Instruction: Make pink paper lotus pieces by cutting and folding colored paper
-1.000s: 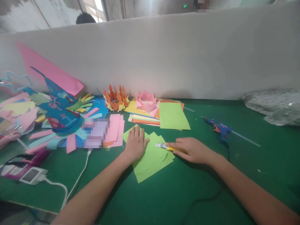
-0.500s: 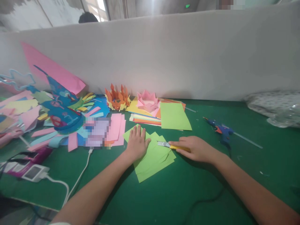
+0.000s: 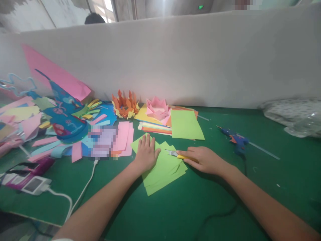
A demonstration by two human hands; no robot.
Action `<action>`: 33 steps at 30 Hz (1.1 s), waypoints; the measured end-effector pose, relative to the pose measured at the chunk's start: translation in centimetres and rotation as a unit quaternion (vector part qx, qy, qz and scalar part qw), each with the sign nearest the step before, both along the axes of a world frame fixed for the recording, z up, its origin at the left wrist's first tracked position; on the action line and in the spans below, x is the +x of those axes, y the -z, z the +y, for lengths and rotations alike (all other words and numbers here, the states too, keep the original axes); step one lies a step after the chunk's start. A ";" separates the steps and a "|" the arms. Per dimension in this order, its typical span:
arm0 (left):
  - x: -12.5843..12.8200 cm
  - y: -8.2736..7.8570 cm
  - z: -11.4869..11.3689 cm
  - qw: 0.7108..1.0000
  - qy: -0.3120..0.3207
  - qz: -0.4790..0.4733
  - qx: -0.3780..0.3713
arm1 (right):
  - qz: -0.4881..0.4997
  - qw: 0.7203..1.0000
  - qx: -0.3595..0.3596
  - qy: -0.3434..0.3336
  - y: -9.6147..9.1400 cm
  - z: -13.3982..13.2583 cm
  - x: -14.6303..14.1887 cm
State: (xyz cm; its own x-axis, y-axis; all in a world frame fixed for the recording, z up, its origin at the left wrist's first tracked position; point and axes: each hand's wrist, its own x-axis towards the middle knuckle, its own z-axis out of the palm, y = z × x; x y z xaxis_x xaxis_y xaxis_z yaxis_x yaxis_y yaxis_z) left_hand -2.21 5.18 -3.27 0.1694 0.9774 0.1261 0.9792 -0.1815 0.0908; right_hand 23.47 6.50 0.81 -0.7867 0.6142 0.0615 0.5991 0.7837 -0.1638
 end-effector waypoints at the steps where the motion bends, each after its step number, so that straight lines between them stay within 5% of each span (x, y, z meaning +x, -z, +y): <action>1: 0.0 0.0 0.0 1.000 0.001 0.001 -0.002 | -0.004 1.000 0.002 0.001 0.0 0.0 -0.1; 33: 0.1 0.0 -0.1 1.000 -0.003 0.009 -0.007 | -0.029 0.998 0.025 0.042 0.5 0.9 -2.3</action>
State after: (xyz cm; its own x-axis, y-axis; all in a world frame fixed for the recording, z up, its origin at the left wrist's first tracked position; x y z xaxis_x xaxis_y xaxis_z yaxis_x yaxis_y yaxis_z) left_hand -2.12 5.10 -3.25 0.1653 0.9802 0.1089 0.9819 -0.1739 0.0752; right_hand 21.18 7.36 0.32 -0.7360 0.6751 0.0497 0.6701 0.7370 -0.0877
